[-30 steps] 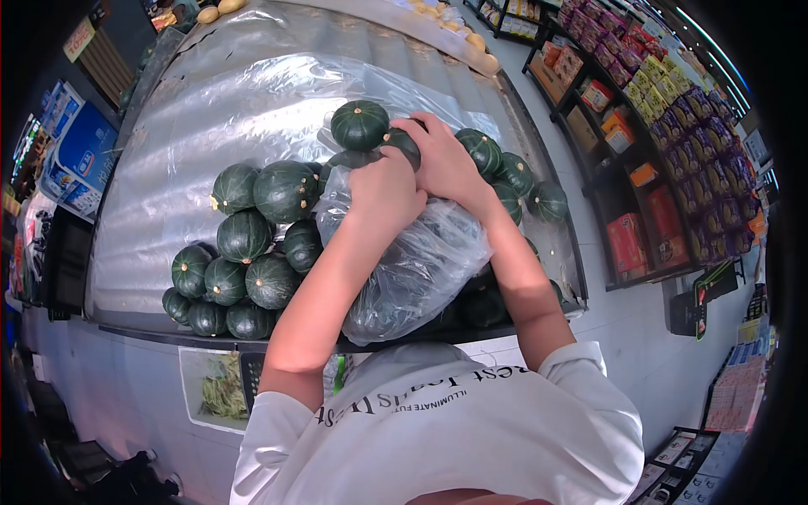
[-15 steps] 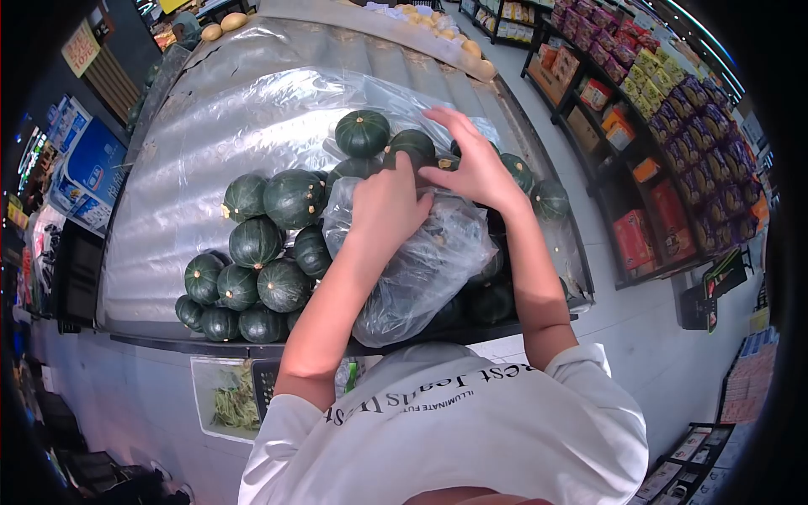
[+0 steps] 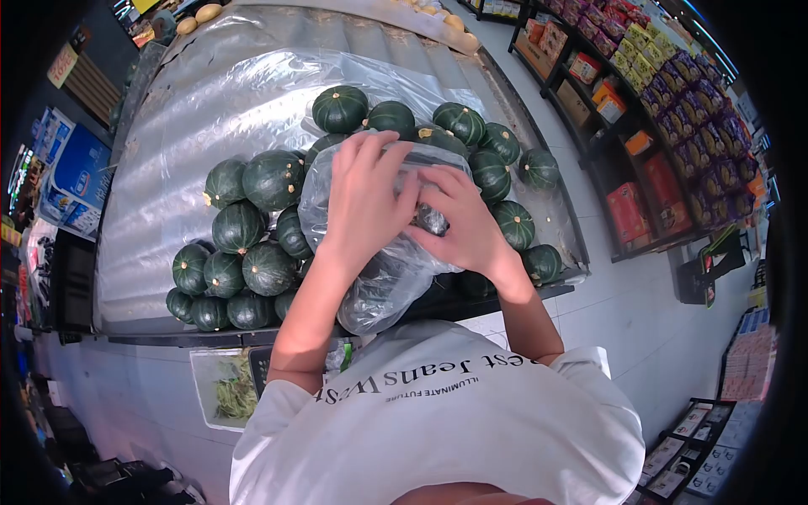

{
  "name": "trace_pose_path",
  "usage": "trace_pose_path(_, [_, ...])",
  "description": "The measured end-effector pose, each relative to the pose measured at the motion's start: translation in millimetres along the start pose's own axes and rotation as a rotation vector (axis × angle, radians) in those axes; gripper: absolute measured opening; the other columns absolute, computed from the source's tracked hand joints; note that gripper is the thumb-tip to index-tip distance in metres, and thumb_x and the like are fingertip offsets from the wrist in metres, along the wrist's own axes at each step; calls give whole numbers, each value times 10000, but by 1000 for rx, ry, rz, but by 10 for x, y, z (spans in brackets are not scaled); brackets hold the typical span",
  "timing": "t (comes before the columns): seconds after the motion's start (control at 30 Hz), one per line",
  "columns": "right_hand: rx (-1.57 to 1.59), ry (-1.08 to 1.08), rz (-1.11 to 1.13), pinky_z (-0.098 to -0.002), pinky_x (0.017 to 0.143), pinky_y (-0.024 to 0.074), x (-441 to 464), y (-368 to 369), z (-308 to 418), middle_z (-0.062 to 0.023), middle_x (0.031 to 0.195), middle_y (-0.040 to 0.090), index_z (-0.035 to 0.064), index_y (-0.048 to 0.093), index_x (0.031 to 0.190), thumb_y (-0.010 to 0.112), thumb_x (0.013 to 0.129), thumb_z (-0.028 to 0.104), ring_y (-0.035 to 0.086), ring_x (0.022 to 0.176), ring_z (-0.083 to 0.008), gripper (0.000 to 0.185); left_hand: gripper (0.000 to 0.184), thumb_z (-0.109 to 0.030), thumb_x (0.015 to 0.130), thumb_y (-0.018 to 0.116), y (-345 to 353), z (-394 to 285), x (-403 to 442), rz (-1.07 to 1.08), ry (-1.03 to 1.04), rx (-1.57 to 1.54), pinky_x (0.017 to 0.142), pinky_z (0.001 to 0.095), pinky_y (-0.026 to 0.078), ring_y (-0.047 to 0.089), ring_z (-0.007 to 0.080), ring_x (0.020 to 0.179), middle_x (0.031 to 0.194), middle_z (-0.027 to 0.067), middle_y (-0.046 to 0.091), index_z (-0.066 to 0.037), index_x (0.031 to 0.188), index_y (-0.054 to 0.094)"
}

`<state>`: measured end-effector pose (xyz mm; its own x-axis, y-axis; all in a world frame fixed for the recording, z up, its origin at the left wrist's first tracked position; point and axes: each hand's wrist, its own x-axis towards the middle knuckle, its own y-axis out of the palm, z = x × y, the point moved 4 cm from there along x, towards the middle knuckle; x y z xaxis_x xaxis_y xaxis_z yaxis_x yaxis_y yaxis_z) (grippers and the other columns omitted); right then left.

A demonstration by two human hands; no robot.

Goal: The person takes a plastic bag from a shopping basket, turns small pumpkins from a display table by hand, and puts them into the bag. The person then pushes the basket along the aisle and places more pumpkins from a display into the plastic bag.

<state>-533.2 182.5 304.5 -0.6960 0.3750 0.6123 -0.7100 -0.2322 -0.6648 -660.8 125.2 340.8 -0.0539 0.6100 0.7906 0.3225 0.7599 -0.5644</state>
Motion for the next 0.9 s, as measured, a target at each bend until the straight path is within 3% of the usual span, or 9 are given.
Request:
trace_pose_path(0.1, [57,51,39,-413,972,387,-20,-43,-9,-112,1228,519,67,614,1070,755,656,206,491,1126,-319,459,323,-83,692,638,-100,-140,6,49,138,-28,913,448,400,507,324,1057,1108,103,573,-54,1013,634])
trace_pose_path(0.13, [93,80,69,-415,982,382,-45,-63,-9,-117,1246,510,69,609,1089,756,649,209,487,1138,-322,484,318,-83,682,629,-66,-120,-18,87,206,-156,853,424,438,544,308,983,1040,96,591,-67,1000,624])
trace_pose_path(0.23, [127,168,112,-417,993,373,-79,-105,-50,-130,1273,499,73,606,1113,749,643,208,471,1173,-331,510,263,-93,708,612,41,-65,-104,326,38,-373,737,404,473,581,299,858,918,104,591,-52,968,606])
trace_pose_path(0.33, [151,184,106,-386,969,408,-98,-104,-73,-142,1296,487,61,588,1141,747,643,148,484,1184,-306,530,196,-110,738,591,80,-12,-96,377,-131,-310,639,409,471,585,313,743,810,108,565,-45,923,586])
trace_pose_path(0.57, [254,296,47,-351,940,423,-116,-81,-134,-143,1286,495,45,577,1137,736,659,112,524,1146,-282,508,207,-155,728,607,96,25,-93,406,-249,-274,632,435,460,577,348,723,779,128,557,-26,877,543])
trace_pose_path(0.63, [267,303,1,-355,906,443,-123,-123,-136,-147,1251,518,45,580,1125,721,672,115,545,1098,-312,479,232,-172,715,617,112,52,-100,404,-316,-295,634,441,457,578,354,726,784,138,564,-23,870,531])
trace_pose_path(0.77, [228,322,33,-346,859,461,-166,-349,-63,-139,1225,542,37,579,1112,686,680,91,571,1045,-313,448,279,-208,702,636,113,64,-75,536,-327,-239,639,445,456,581,365,731,819,147,584,-26,883,525])
trace_pose_path(0.83, [222,336,44,-296,741,463,-209,-398,-91,-94,1106,561,30,580,1076,652,665,30,579,889,-205,417,308,-227,699,647,150,73,-83,574,-321,-226,642,443,458,584,366,724,839,151,593,-28,901,529])
trace_pose_path(0.9, [265,397,34,-247,637,437,-283,-407,-140,-60,960,584,21,587,1026,638,654,-28,554,750,-125,379,331,-230,702,675,145,58,-81,515,-300,-237,612,395,464,598,298,662,854,128,598,-31,929,540])
